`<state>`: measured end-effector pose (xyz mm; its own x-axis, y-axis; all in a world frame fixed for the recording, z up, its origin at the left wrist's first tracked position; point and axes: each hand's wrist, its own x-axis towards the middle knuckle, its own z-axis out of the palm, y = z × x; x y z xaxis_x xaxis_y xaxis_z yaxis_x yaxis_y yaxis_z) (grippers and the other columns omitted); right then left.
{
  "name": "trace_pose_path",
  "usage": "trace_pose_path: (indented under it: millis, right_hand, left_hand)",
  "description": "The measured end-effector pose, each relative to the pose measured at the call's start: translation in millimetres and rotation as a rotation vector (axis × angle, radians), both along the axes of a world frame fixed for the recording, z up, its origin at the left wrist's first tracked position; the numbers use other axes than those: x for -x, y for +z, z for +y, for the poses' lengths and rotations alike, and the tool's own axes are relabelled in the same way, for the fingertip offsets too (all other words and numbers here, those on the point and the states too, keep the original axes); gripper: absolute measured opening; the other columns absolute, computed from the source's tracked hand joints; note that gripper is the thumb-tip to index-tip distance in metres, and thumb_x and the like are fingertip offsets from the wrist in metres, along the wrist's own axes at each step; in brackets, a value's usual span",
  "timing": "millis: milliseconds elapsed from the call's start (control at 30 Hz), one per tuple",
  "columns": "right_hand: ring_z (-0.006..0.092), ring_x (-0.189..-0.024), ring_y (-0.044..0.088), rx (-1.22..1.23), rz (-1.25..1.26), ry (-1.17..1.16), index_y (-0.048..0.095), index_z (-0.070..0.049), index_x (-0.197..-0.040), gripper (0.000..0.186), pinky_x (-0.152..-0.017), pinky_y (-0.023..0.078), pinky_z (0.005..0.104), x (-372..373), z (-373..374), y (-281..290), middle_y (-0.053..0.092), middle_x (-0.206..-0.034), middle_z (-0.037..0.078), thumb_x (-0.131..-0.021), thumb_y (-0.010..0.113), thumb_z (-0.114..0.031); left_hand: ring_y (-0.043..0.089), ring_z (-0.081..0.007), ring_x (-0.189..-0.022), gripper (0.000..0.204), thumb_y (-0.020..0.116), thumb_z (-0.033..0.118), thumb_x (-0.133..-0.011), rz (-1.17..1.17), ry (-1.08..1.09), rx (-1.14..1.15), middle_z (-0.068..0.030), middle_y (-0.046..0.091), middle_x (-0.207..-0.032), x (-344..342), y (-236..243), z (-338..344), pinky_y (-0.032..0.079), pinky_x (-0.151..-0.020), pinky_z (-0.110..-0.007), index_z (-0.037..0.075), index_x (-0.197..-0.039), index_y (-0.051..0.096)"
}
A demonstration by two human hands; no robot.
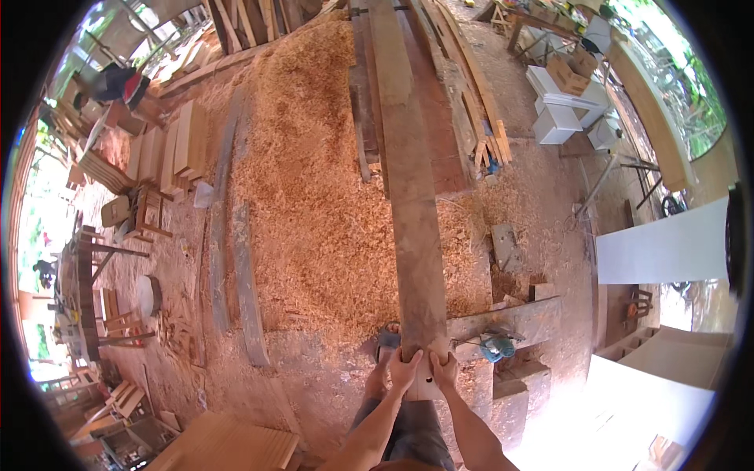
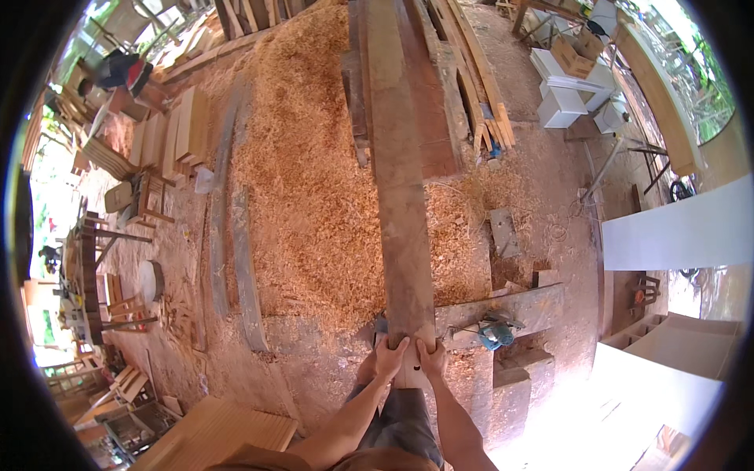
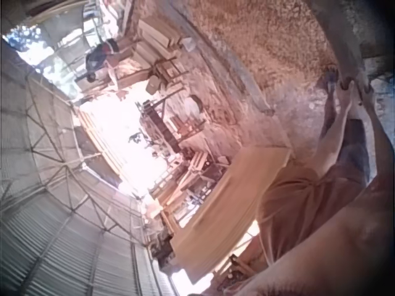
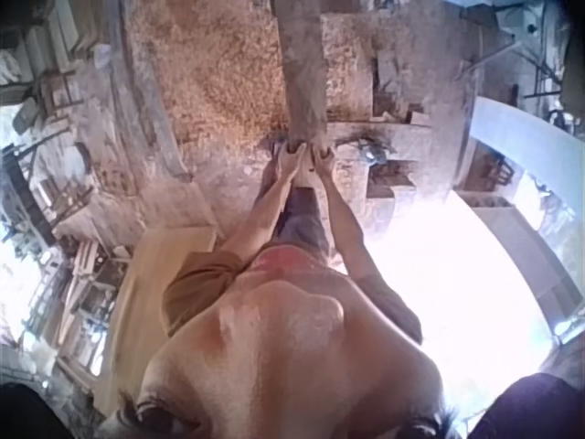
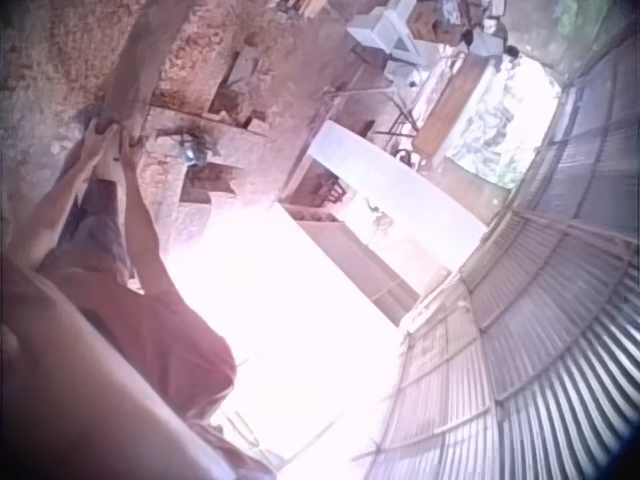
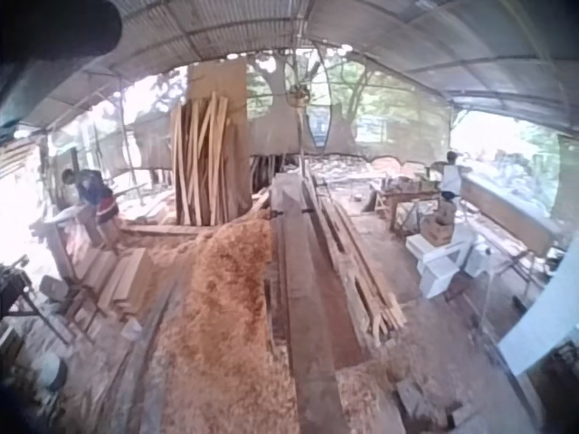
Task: Manually feeding and positioning wooden planks on a woodworking workbench for processing.
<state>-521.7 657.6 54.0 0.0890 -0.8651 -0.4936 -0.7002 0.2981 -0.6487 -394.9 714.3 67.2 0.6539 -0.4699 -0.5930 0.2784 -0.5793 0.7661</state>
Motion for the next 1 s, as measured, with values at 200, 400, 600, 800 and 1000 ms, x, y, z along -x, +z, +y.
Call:
trace_pose_path:
  millis: [200,400,600,800,1000]
  right_hand:
    - [0.0432,-0.094,0.07,-0.065,-0.016,0.02,0.07,0.004,-0.11,0.067,-0.082,0.054,0.049,-5.7,1.4,-14.6,0.072,-0.096,0.028,-0.082,0.071,-0.057]
    - [0.0442,-0.095,0.069,0.022,-0.035,-0.039,0.071,0.003,-0.108,0.072,-0.084,0.053,0.0503,1.0,10.4,-69.8,0.072,-0.095,0.028,-0.081,0.069,-0.063]
    - [0.0436,-0.095,0.07,0.035,-0.148,-0.021,0.07,0.002,-0.11,0.071,-0.082,0.053,0.0496,-10.8,4.1,-95.7,0.072,-0.096,0.027,-0.082,0.069,-0.063]
    - [0.0417,-0.092,0.071,0.095,-0.195,-0.06,0.069,0.002,-0.107,0.065,-0.079,0.055,0.0484,23.9,30.2,-128.6,0.072,-0.09,0.025,-0.082,0.073,-0.058]
    - [0.0418,-0.083,0.072,0.03,-0.24,-0.036,0.069,0.003,-0.102,0.064,-0.075,0.055,0.0483,63.9,84.9,-131.1,0.072,-0.081,0.024,-0.082,0.073,-0.057]
  left_hand:
    - [0.069,-0.0201,-0.088,0.042,0.081,0.03,-0.084,-0.048,0.032,0.072,-0.0128,0.073,-0.093,6.1,-59.8,22.3,0.054,-0.079,-0.035,-0.001,-0.109,0.067]
    - [0.071,-0.0221,-0.091,0.044,0.08,0.032,-0.084,-0.091,0.007,0.093,-0.0147,0.074,-0.098,8.5,-93.2,15.7,0.054,-0.08,-0.035,-0.002,-0.11,0.067]
    - [0.07,-0.0206,-0.093,0.047,0.08,0.029,-0.085,-0.119,0.013,0.153,-0.0136,0.074,-0.1,-5.3,-150.7,7.7,0.053,-0.082,-0.035,-0.003,-0.116,0.066]
    - [0.069,-0.0215,-0.1,0.05,0.079,0.027,-0.086,-0.205,0.003,0.217,-0.0154,0.073,-0.107,32.4,-166.0,36.6,0.053,-0.087,-0.035,-0.005,-0.122,0.064]
    - [0.068,-0.0214,-0.102,0.049,0.078,0.026,-0.088,-0.201,-0.003,0.254,-0.0159,0.071,-0.111,69.8,-176.2,98.0,0.052,-0.088,-0.036,-0.005,-0.123,0.063]
